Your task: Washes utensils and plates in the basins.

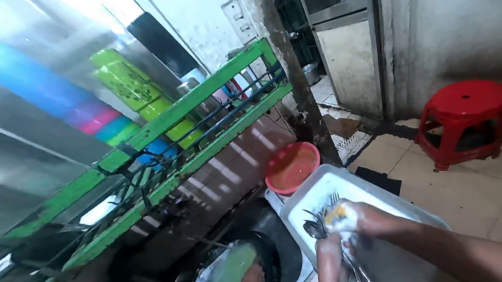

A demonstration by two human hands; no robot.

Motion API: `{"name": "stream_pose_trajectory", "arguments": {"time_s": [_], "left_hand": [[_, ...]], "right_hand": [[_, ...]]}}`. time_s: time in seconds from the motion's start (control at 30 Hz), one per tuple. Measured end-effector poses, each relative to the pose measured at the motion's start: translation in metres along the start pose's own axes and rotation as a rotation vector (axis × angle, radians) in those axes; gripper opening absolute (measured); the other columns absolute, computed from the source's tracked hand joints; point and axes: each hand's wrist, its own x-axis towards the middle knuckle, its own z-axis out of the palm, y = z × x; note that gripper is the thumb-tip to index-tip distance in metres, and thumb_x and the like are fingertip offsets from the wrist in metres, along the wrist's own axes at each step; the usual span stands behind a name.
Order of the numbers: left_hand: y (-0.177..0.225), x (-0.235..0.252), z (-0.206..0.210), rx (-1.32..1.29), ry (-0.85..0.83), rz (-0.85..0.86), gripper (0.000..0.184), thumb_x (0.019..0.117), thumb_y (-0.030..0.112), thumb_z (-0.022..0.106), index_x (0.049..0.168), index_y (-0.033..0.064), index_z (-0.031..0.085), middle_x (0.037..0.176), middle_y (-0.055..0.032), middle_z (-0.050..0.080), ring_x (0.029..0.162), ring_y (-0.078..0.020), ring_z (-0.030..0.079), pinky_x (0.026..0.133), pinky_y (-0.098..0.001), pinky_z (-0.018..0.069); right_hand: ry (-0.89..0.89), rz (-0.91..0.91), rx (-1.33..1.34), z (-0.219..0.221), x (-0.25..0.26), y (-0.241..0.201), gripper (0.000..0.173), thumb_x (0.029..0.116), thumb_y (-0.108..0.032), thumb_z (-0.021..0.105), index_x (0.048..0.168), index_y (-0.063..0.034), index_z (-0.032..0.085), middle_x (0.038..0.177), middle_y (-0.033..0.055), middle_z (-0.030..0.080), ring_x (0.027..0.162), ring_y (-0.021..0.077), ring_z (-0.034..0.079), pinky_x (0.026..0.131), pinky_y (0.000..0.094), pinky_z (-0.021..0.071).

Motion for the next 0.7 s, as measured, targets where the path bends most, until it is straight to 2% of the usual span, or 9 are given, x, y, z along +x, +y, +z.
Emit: {"name": "stream_pose_trajectory", "arguments": {"time_s": [0.07,0.17,0.23,0.3,0.37,0.43,0.5,0.6,0.7], "left_hand": [[-0.001,-0.001,0.000,0.001,-0.007,-0.001,0.009,0.0998,-0.002,0.050,0.092,-0.0056,0.054,0.060,-0.0077,0.054,0.044,-0.0132,0.053,0.043,-0.0260,0.0494],[-0.002,0.000,0.002,-0.051,-0.022,-0.034,0.008,0.1016,0.000,0.049,0.096,-0.0051,0.053,0.061,-0.0080,0.052,0.045,-0.0137,0.053,0.043,-0.0268,0.0494],[-0.001,-0.001,0.003,-0.112,-0.026,-0.056,0.007,0.1019,-0.001,0.047,0.098,-0.0052,0.051,0.061,-0.0083,0.052,0.044,-0.0136,0.052,0.042,-0.0265,0.0492],[-0.001,-0.001,0.001,-0.162,-0.029,-0.061,0.008,0.1022,-0.001,0.046,0.097,-0.0046,0.051,0.060,-0.0086,0.052,0.044,-0.0142,0.053,0.042,-0.0265,0.0498],[-0.002,0.000,-0.001,-0.187,-0.069,-0.067,0.008,0.1037,0.001,0.046,0.100,-0.0036,0.052,0.064,-0.0088,0.054,0.049,-0.0151,0.055,0.047,-0.0277,0.0520],[-0.002,-0.001,0.000,-0.151,-0.111,-0.063,0.010,0.1042,0.004,0.050,0.105,-0.0045,0.055,0.068,-0.0096,0.058,0.054,-0.0160,0.059,0.051,-0.0294,0.0545],[-0.002,-0.003,0.000,-0.088,-0.149,-0.054,0.014,0.1047,0.007,0.052,0.112,-0.0045,0.055,0.075,-0.0106,0.061,0.059,-0.0168,0.061,0.055,-0.0311,0.0562],[-0.003,-0.005,0.001,0.029,-0.137,-0.053,0.021,0.1055,0.014,0.055,0.117,-0.0038,0.057,0.079,-0.0110,0.062,0.062,-0.0166,0.062,0.057,-0.0314,0.0559],[-0.006,-0.001,0.005,0.047,-0.091,-0.024,0.016,0.1067,0.012,0.050,0.102,-0.0026,0.055,0.066,-0.0061,0.052,0.048,-0.0118,0.049,0.046,-0.0256,0.0465]], "right_hand": [[-0.044,0.013,-0.076,-0.005,0.001,-0.001,0.050,0.0969,-0.036,0.068,0.136,-0.0073,0.057,0.119,0.0192,0.068,0.113,0.0336,0.065,0.098,0.0567,0.0498],[0.174,-0.001,-0.261,-0.019,0.018,0.005,0.043,0.0989,-0.039,0.066,0.135,-0.0158,0.062,0.121,0.0152,0.070,0.113,0.0341,0.067,0.097,0.0596,0.0518],[0.376,0.013,-0.157,-0.029,0.030,0.008,0.043,0.1000,-0.040,0.064,0.133,-0.0129,0.063,0.123,0.0148,0.070,0.115,0.0321,0.067,0.099,0.0582,0.0519],[0.524,0.079,0.122,-0.034,0.033,0.002,0.048,0.0968,-0.032,0.070,0.136,-0.0058,0.059,0.124,0.0185,0.068,0.116,0.0320,0.066,0.102,0.0553,0.0509],[0.475,0.135,0.230,-0.030,0.024,-0.004,0.056,0.0964,-0.032,0.071,0.141,-0.0033,0.053,0.128,0.0212,0.065,0.118,0.0333,0.064,0.103,0.0545,0.0495],[0.327,0.043,0.085,-0.020,0.015,-0.002,0.044,0.0959,-0.033,0.071,0.127,-0.0031,0.064,0.119,0.0181,0.068,0.110,0.0306,0.066,0.098,0.0527,0.0522],[0.259,-0.050,-0.072,-0.023,0.002,-0.007,0.038,0.1015,-0.034,0.064,0.127,-0.0063,0.066,0.120,0.0169,0.069,0.113,0.0305,0.066,0.101,0.0534,0.0509],[0.505,-0.056,-0.017,-0.043,0.003,-0.006,0.039,0.1025,-0.027,0.062,0.129,0.0011,0.064,0.121,0.0239,0.068,0.115,0.0373,0.066,0.103,0.0576,0.0492],[0.677,0.117,0.235,-0.050,0.011,-0.004,0.047,0.1018,-0.028,0.065,0.135,0.0042,0.057,0.123,0.0271,0.066,0.117,0.0395,0.064,0.104,0.0581,0.0471]]}}
